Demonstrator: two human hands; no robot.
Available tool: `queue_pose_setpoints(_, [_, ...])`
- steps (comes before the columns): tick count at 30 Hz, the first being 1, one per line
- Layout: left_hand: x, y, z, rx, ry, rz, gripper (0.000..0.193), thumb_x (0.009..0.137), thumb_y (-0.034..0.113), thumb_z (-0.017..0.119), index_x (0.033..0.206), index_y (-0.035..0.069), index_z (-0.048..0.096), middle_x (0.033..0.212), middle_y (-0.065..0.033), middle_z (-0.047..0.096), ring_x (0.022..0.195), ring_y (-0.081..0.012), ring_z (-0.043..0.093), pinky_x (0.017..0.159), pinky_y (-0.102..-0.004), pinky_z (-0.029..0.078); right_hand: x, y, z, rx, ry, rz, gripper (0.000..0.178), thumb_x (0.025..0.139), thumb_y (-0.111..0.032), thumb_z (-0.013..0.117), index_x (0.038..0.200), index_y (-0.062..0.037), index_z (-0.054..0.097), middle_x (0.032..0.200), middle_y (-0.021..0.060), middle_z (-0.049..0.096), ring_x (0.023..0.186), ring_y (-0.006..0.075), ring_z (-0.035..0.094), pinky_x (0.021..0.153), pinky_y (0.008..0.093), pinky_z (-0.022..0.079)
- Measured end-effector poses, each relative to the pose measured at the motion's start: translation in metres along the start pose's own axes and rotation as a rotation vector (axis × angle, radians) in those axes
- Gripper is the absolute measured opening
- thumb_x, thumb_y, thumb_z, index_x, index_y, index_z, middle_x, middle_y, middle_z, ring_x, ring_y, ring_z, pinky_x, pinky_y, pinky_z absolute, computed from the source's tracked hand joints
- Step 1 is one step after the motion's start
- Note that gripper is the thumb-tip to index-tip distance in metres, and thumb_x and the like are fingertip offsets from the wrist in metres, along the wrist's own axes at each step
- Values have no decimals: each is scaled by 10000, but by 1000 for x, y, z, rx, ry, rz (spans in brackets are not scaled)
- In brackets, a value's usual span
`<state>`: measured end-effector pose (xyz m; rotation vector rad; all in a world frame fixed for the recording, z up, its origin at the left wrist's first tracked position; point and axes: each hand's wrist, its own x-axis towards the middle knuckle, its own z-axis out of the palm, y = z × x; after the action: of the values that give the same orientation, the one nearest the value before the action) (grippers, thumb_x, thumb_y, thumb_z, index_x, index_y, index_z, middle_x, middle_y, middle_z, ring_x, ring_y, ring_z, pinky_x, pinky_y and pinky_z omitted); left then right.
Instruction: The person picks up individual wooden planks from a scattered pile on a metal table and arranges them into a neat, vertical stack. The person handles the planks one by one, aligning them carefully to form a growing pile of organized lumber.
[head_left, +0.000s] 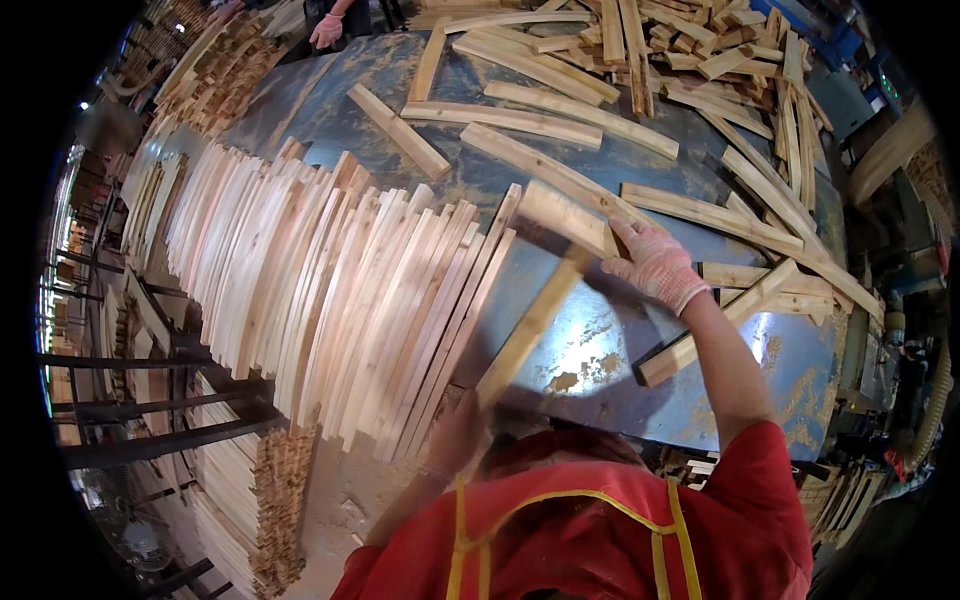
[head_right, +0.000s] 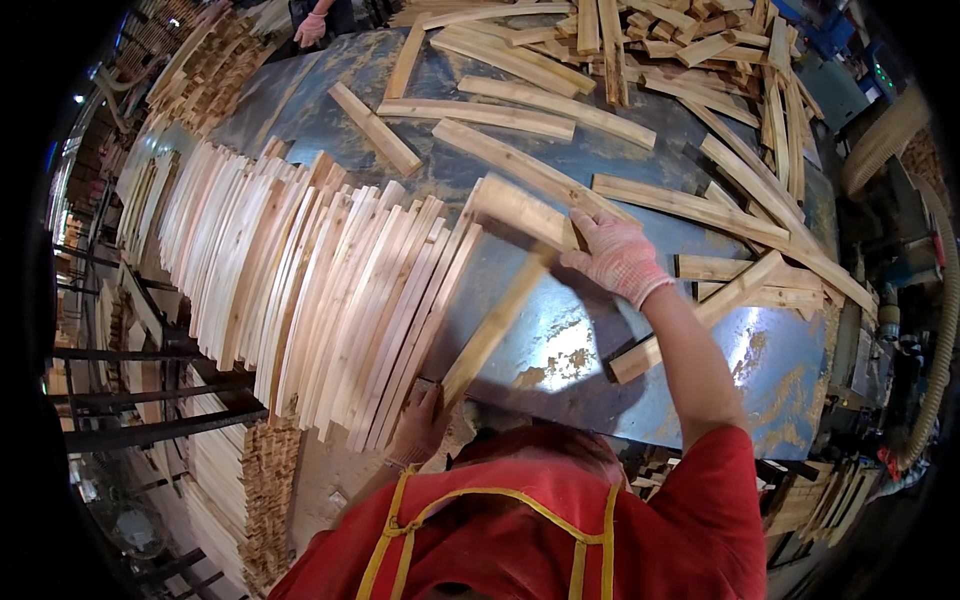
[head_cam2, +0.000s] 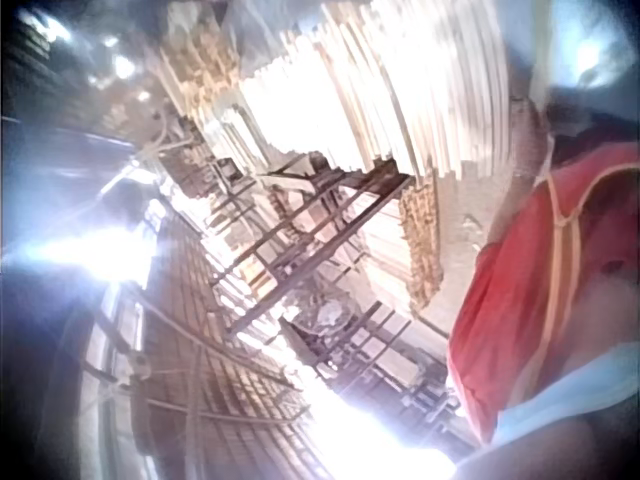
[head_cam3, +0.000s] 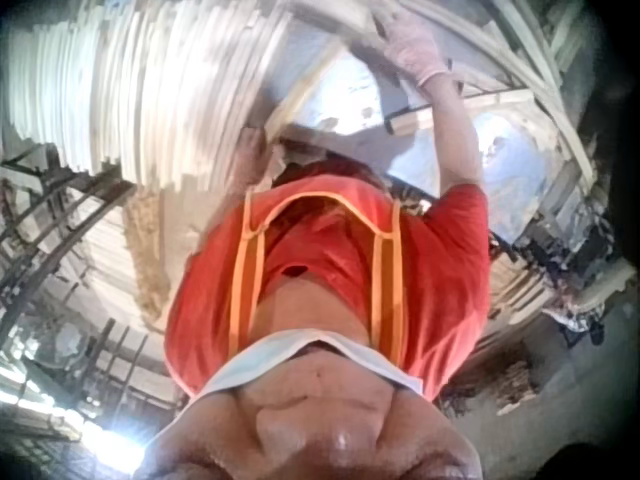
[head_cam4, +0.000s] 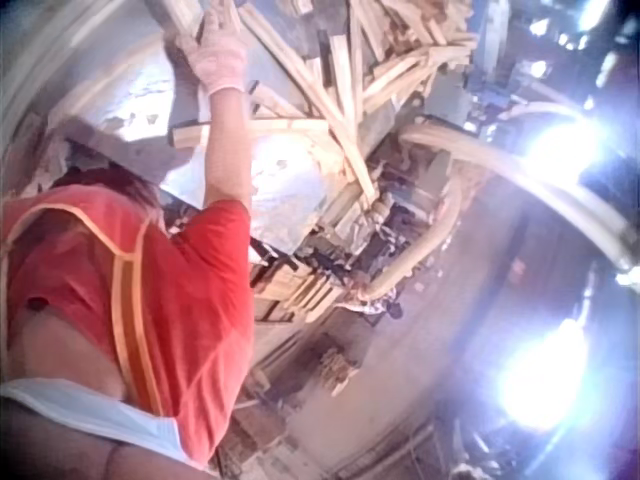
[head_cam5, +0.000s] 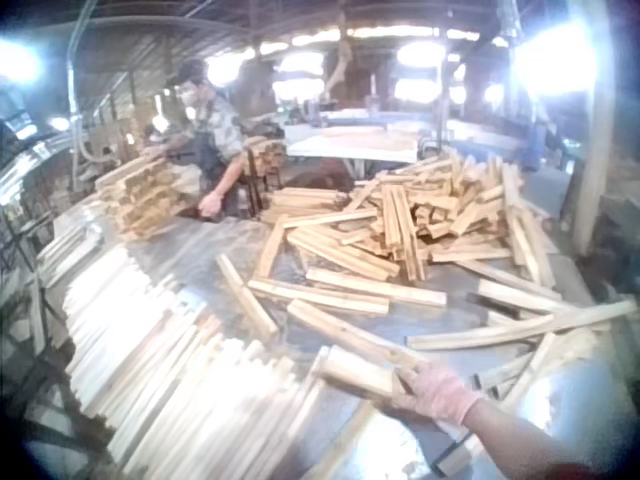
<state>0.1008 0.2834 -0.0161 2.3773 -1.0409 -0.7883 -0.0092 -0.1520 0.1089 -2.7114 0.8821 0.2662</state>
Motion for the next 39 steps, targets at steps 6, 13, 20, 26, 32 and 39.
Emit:
queue_pose_setpoints(6, [-42, -10, -29, -509, -190, -251, 522, 953, 211, 703, 1441, 64, 591, 1252, -249, 654, 1154, -447, 656, 956, -535, 538, -19, -57, 115, 865, 25, 296, 746, 1063, -598, 527, 1437, 45, 581, 1264, 321, 717, 1219, 455, 686, 1056, 473, 513])
queue_pose_setpoints(13, [-18, 17, -47, 386, 86, 200, 637, 917, 333, 719, 1498, 120, 568, 1408, -105, 585, 1307, -374, 566, 1000, -499, 507, 2, -160, 192, 781, -262, 94, 618, 999, -438, 566, 1485, -57, 588, 1190, 284, 742, 1129, 465, 703, 1001, 484, 534])
queue_pose_setpoints(20, [29, 1, -34, 522, 302, 195, 784, 801, 387, 807, 1465, 70, 536, 1517, -160, 486, 1453, -404, 432, 1174, -614, 345, 24, -46, 117, 469, 152, 103, 534, 951, -360, 663, 1399, -72, 627, 1264, 238, 724, 1168, 394, 700, 996, 474, 555])
queue_pose_setpoints(26, [38, -10, -31, 508, 286, 223, 689, 771, 335, 780, 1385, 86, 594, 1470, -169, 525, 1413, -424, 467, 1137, -626, 383, 67, 86, 88, 18, 268, 290, 759, 877, -369, 825, 1515, -89, 525, 1411, 209, 665, 1346, 413, 607, 1119, 493, 498])
queue_pose_setpoints(32, [40, -21, -27, 591, 408, 326, 630, 763, 360, 736, 1323, 92, 630, 1340, -153, 600, 1291, -417, 553, 1087, -608, 423, 45, 60, 61, 865, -293, 181, 654, 940, -357, 791, 1482, -61, 576, 1246, 178, 740, 1131, 296, 725, 901, 397, 612])
queue_pose_setpoints(39, [39, -20, -28, 539, 366, 316, 646, 749, 304, 738, 1332, 48, 633, 1395, -193, 575, 1331, -447, 521, 1125, -598, 408, -67, 24, 137, 2085, -479, 244, 602, 986, -426, 748, 1355, 33, 627, 1074, 191, 763, 918, 273, 765, 751, 410, 666])
